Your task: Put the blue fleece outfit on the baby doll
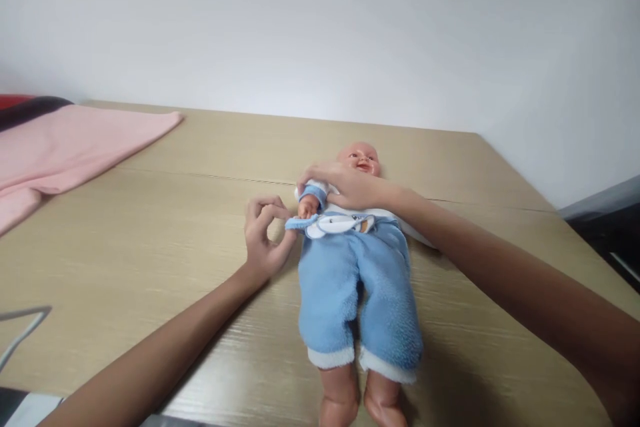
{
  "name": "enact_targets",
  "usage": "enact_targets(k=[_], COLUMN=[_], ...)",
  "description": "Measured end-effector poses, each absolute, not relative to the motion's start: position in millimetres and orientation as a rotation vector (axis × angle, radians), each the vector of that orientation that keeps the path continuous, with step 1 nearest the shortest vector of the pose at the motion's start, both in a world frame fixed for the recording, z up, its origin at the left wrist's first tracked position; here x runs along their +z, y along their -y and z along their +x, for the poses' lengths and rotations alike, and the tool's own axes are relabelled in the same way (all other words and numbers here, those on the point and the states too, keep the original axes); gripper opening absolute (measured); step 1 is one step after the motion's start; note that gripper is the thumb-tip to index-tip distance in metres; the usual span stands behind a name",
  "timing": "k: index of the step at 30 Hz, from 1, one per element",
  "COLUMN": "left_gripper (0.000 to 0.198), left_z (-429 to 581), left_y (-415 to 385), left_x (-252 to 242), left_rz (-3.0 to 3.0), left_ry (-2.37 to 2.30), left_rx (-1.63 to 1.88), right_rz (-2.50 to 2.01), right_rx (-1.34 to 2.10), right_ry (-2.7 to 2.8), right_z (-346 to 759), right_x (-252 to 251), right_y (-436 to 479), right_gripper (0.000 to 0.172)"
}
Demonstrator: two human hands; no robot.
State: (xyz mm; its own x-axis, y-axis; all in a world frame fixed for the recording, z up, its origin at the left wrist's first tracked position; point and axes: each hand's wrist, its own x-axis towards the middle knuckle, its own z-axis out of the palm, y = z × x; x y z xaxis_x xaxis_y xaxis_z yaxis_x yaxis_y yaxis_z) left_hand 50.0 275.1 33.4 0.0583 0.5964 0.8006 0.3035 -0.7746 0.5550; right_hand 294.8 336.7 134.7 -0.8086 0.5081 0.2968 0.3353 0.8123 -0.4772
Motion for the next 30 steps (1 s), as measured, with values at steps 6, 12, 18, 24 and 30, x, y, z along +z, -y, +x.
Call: enact_targets(k=[6,12,18,24,30], left_gripper=[0.026,0.019,0.022,0.028,0.018], left_z=[69.2,65.5,70.1,74.2,79.8], left_y=[-286.9,-301.8,-335.3,-347.3,-366.9], left_x=[29.7,36.8,48.9,56.2,52.9], left_rz=[1.445,1.248,1.127,1.289,1.363], left_ry=[-0.815,-0.912,-1.003,-0.918,-0.815], left_rx=[1.423,1.233,0.958,1.009,0.898], right_rz=[-0.632,-1.043,-1.397,-1.325,-1.243], right_rx=[0.813,0.933,0.691,0.857,1.001], right_ry=[2.557,2.286,1.983,1.757,1.648], right_z=[293.2,306.5,305.6,304.4,307.2], right_x=[125.9,140.6,123.0,105.2,93.6], right_y=[-320.2,-287.8,-285.0,-288.4,-290.4], right_gripper=[0.045,0.029,0.026,0.030,0.036])
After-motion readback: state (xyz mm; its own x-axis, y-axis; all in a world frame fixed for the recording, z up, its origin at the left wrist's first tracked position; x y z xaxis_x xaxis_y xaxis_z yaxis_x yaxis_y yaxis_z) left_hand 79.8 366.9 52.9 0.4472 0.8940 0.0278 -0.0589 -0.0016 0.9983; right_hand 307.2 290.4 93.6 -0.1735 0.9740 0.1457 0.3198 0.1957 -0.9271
